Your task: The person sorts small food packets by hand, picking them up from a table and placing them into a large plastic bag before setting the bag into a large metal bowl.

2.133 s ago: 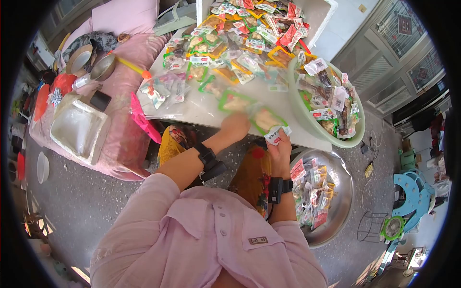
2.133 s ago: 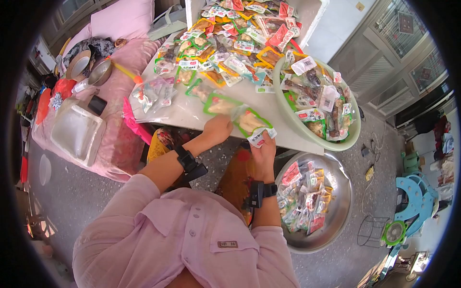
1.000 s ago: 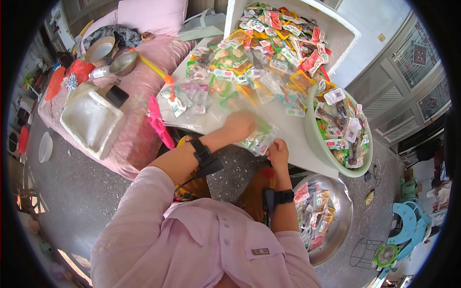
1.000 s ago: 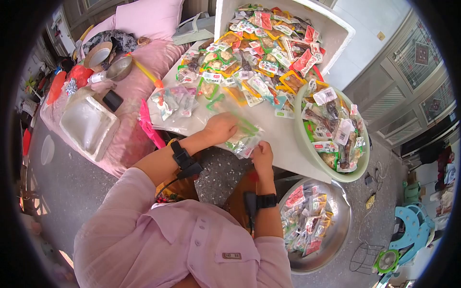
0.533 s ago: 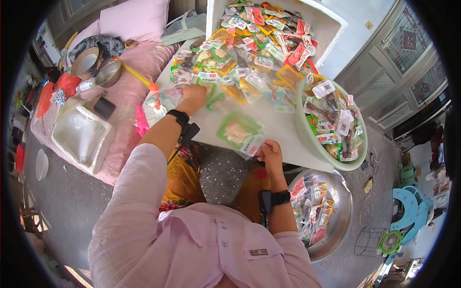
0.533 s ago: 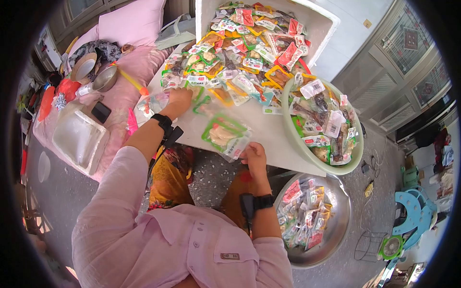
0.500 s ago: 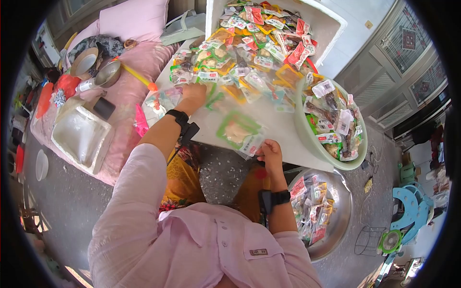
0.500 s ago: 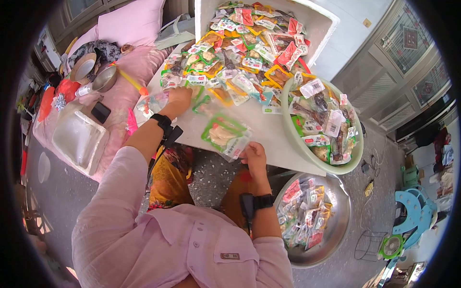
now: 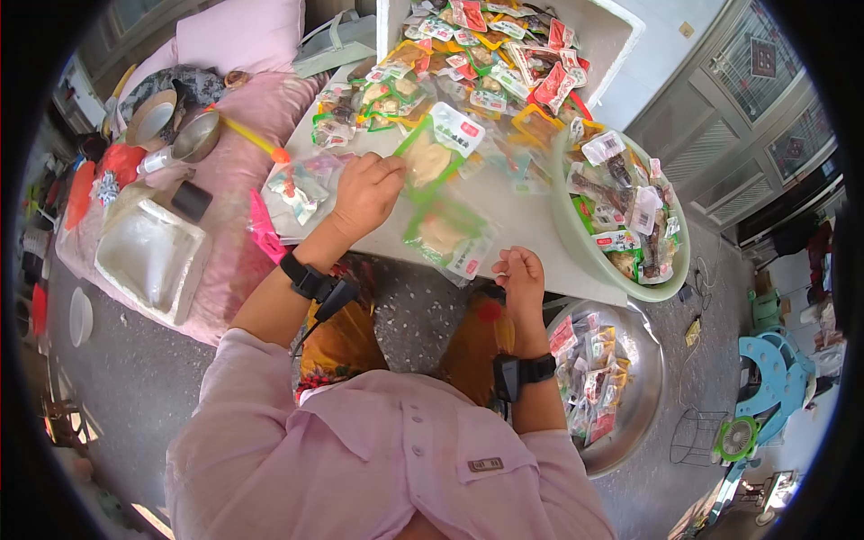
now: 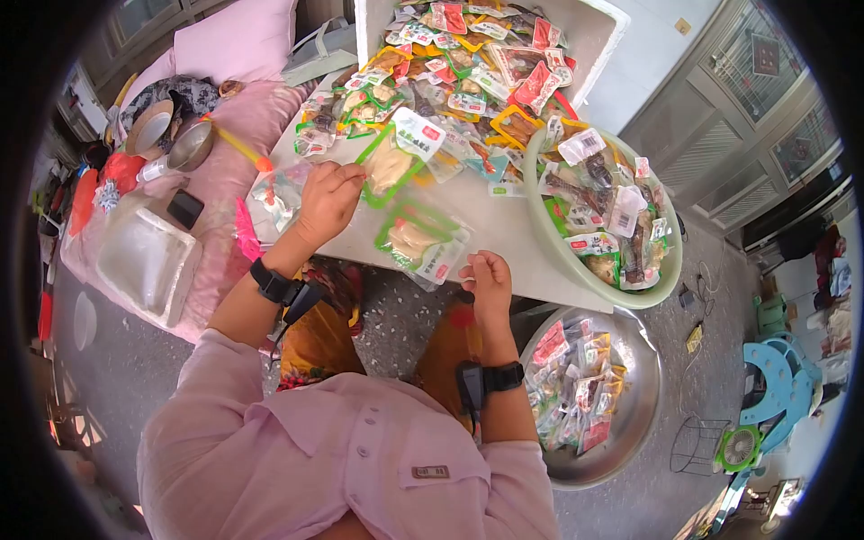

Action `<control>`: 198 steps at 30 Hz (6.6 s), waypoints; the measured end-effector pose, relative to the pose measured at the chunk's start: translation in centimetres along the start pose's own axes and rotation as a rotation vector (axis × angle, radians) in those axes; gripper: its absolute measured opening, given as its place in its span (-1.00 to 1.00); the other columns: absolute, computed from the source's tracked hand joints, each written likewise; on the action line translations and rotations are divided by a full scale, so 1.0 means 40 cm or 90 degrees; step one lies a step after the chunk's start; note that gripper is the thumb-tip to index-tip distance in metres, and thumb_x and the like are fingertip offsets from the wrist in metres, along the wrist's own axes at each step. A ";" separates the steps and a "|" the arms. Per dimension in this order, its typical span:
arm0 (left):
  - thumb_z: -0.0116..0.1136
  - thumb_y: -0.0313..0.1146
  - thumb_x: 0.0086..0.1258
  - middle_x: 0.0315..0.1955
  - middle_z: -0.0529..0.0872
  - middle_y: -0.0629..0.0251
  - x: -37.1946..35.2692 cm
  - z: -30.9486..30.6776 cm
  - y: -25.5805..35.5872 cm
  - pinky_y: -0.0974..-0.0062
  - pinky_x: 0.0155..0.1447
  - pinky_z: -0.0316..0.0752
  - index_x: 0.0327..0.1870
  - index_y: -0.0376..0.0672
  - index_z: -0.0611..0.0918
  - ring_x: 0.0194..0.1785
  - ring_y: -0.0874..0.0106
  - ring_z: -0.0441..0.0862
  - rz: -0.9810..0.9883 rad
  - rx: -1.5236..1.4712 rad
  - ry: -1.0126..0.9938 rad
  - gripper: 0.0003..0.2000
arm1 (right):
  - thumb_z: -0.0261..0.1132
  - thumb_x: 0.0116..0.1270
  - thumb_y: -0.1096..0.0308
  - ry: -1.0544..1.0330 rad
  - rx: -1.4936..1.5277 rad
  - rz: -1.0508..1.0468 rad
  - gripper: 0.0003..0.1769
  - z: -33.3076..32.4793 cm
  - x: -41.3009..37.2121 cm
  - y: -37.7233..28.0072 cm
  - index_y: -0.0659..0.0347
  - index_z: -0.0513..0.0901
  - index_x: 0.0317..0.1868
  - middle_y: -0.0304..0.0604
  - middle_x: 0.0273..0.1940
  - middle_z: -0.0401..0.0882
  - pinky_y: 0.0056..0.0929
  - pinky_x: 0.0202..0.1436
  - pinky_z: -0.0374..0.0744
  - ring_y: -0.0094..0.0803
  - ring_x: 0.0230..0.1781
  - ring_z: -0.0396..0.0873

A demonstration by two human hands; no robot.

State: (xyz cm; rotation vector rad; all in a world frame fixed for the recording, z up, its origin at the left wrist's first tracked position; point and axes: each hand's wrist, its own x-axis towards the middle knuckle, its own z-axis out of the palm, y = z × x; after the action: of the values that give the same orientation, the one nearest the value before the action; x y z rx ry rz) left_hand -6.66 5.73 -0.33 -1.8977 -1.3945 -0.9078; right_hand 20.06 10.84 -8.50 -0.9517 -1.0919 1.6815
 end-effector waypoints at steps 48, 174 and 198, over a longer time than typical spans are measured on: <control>0.06 -0.25 0.00 -0.42 0.47 0.10 -0.085 0.201 0.350 0.28 -0.28 0.40 -0.46 -0.20 0.49 -0.33 0.16 0.47 -0.256 -0.172 -0.395 -0.79 | -0.11 0.20 0.52 0.083 0.329 -0.032 -0.68 -0.150 -0.145 -0.010 0.29 0.25 0.00 0.01 -0.07 0.36 -0.09 -0.10 0.49 -0.15 -0.08 0.42; -0.02 -0.46 0.23 -0.40 0.49 0.39 -0.120 -0.149 0.283 0.67 -0.14 0.31 -0.32 -0.23 0.44 -0.29 0.63 0.40 -0.475 -0.908 -0.360 -0.93 | 0.07 0.07 0.41 -0.301 -0.628 -0.339 -0.90 -0.024 -0.304 -0.218 0.27 0.43 -0.44 -0.02 -0.48 0.41 -0.26 -0.34 0.36 -0.10 -0.41 0.40; 0.00 -0.46 0.13 -0.52 0.44 0.47 -0.417 0.024 0.202 0.71 -0.28 0.27 -0.40 -0.23 0.46 -0.39 0.64 0.34 -0.710 -0.765 -0.533 -0.94 | 0.09 0.08 0.36 0.485 -0.652 0.140 -0.86 -0.944 -0.531 0.115 0.26 0.46 -0.49 -0.17 -0.57 0.47 -0.48 -0.46 0.45 -0.41 -0.57 0.48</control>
State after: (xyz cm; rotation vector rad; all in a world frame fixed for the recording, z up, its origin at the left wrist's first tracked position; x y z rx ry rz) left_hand -2.23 -4.71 -15.01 -2.3613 -3.0494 -1.8828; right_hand 59.89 -0.51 -22.03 -2.1814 -1.2946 0.6512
